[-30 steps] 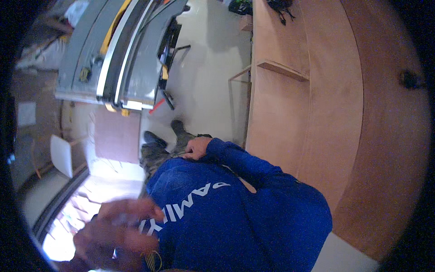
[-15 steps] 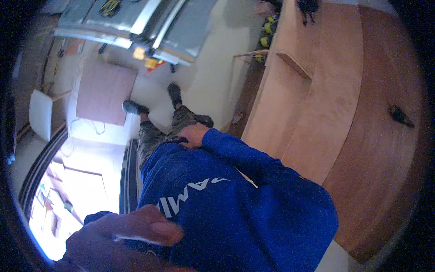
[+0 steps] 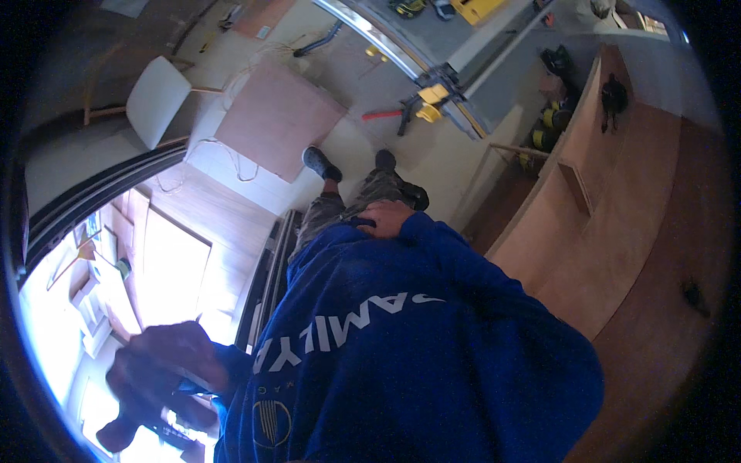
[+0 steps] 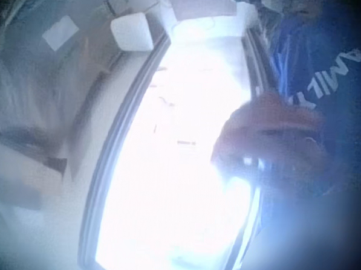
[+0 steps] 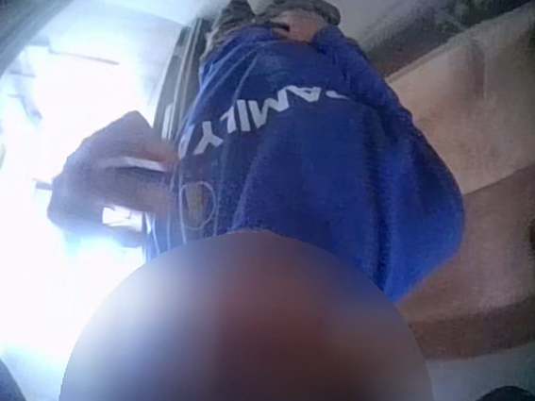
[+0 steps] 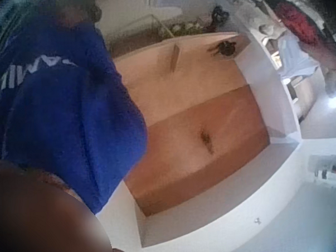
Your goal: The person measures and marks a wooden cabinet using a speed square and pencil, then gathers screws and a drill. They carry a large plywood panel and fit it into the cabinet structure.
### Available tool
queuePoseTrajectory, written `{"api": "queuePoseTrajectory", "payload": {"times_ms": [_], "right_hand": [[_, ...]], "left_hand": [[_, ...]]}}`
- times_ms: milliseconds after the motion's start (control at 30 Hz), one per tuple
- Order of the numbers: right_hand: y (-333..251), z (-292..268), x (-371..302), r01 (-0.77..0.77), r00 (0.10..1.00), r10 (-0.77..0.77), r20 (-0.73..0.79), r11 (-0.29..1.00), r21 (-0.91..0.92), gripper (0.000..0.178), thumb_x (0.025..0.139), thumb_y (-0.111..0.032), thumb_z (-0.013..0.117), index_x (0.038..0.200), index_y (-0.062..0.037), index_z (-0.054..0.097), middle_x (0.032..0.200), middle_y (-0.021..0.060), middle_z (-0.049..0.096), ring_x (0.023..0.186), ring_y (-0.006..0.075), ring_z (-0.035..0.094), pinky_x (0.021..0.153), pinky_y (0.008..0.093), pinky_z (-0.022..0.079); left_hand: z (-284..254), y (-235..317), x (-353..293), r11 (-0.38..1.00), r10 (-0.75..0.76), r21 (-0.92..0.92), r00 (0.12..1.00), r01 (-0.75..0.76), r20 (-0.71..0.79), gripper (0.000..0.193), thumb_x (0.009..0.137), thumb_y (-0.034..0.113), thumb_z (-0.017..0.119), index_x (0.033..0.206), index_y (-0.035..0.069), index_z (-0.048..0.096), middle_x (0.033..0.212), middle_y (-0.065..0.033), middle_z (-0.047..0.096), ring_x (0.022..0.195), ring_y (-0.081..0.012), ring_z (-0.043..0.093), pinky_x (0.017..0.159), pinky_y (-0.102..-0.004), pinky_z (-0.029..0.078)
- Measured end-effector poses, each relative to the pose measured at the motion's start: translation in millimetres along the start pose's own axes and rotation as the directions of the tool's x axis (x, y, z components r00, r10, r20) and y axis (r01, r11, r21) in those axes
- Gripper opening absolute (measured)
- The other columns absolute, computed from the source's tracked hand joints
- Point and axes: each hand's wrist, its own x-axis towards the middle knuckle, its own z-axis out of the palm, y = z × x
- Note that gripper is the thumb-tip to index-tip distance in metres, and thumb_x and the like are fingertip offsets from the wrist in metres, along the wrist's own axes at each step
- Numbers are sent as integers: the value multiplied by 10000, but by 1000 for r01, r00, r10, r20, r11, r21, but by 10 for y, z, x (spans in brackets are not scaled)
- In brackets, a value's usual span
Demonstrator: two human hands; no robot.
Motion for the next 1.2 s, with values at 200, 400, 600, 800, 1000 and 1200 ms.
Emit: {"api": "queuePoseTrajectory", "payload": {"times_ms": [200,400,600,800,1000,1200], "right_hand": [[-199,-202,401,182,975,-166,-149,978,101,498,1005,-523,571,1264,-118,701,1284,156,686,1208,362,635,1040,464,488],[264,-492,1452,68,953,22,-302,956,285,339,1006,-387,643,1041,-53,692,1018,155,760,965,333,734,846,417,574],[1694,-441,4159,-178,925,129,-357,978,-108,497,955,-481,682,1118,-12,668,1067,196,748,1021,345,721,897,430,568],[2726,-597,6474,-345,914,381,-137,911,227,918,811,-540,807,1444,53,506,1478,267,536,1371,358,532,1140,400,430],[3406,-111,7657,-185,888,304,-345,923,338,1121,755,-477,879,1534,100,316,1495,268,511,1375,345,524,1134,394,438],[3410,-170,7711,-124,887,354,-296,801,585,1096,701,-375,949,1498,89,356,1423,214,572,1282,312,585,1054,396,501]], "left_hand": [[-594,-933,-763,967,-192,-13,698,253,-690,920,940,700,546,1391,-103,551,1300,-302,645,1204,-388,638,965,-456,503],[-480,-2914,-1847,595,-588,-322,125,737,-799,487,1029,421,625,1267,3,695,1217,-144,729,1123,-238,682,927,-384,516],[574,-4806,-1916,326,-728,-316,23,891,-685,870,883,586,750,1505,36,492,1445,-282,557,1372,-425,518,1122,-429,441],[723,-5361,-1412,-120,-650,-298,-302,947,-698,1169,766,606,799,1640,102,210,1556,-281,393,1364,-490,458,1089,-548,429],[574,-5500,-1272,-83,-537,-354,-341,932,-772,1088,740,450,856,1593,52,309,1449,-283,475,1298,-472,519,1049,-524,475],[715,-5417,-1194,-36,-566,-464,-401,885,-720,1071,724,384,874,1575,29,328,1431,-271,488,1280,-461,540,1031,-513,498]]}}
